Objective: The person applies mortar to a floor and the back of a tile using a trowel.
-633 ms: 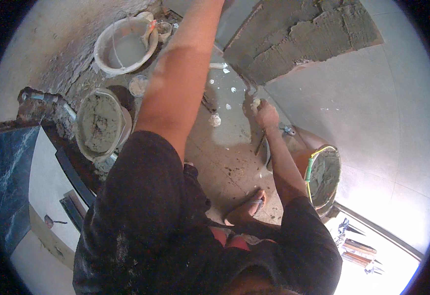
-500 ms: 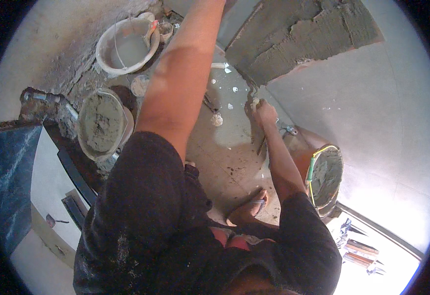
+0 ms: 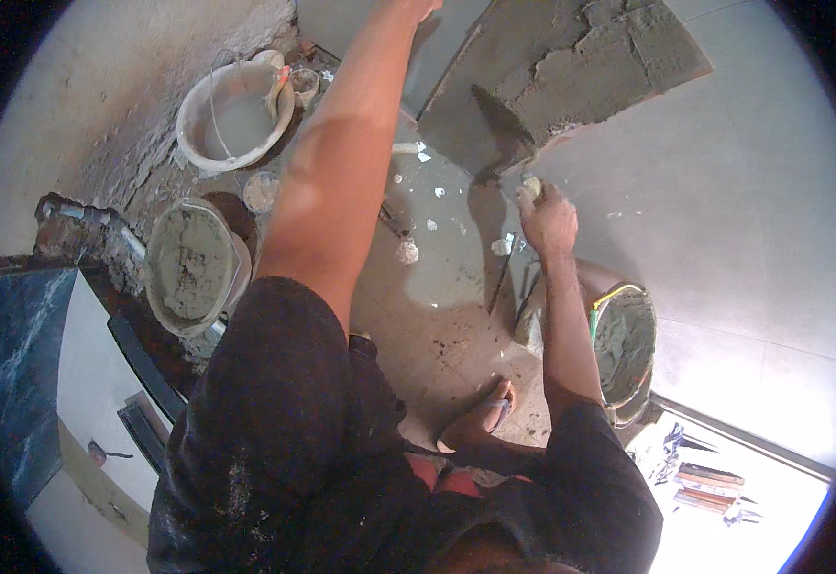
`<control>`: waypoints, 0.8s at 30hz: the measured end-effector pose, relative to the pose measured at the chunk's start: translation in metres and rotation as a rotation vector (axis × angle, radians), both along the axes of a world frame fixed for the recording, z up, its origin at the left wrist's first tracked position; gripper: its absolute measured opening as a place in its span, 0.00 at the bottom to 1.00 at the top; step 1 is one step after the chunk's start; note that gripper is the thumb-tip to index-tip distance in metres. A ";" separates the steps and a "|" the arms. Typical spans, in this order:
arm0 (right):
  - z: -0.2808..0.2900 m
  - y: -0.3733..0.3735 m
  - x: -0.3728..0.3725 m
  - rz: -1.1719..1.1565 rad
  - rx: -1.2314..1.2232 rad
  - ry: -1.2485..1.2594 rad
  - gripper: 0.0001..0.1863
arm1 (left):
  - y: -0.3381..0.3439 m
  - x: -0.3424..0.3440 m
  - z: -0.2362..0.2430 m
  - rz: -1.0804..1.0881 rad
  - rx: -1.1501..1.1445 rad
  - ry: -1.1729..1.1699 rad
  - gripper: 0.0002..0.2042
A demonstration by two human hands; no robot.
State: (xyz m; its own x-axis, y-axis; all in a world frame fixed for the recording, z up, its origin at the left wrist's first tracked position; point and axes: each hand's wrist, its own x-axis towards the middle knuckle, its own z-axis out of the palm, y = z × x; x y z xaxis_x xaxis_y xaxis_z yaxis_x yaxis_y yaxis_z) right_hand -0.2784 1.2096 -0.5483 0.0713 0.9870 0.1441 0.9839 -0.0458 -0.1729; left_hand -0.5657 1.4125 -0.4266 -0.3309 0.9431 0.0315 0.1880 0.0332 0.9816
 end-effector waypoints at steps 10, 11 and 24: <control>0.102 -0.002 -0.009 -0.037 0.132 0.099 0.22 | -0.015 -0.007 0.008 -0.014 0.062 0.063 0.24; 0.112 -0.002 -0.009 -0.044 0.155 0.091 0.22 | -0.015 -0.008 0.008 -0.011 0.074 0.104 0.24; 0.206 -0.004 0.001 -0.077 0.489 -0.053 0.24 | 0.011 -0.013 -0.013 -0.018 0.099 0.054 0.23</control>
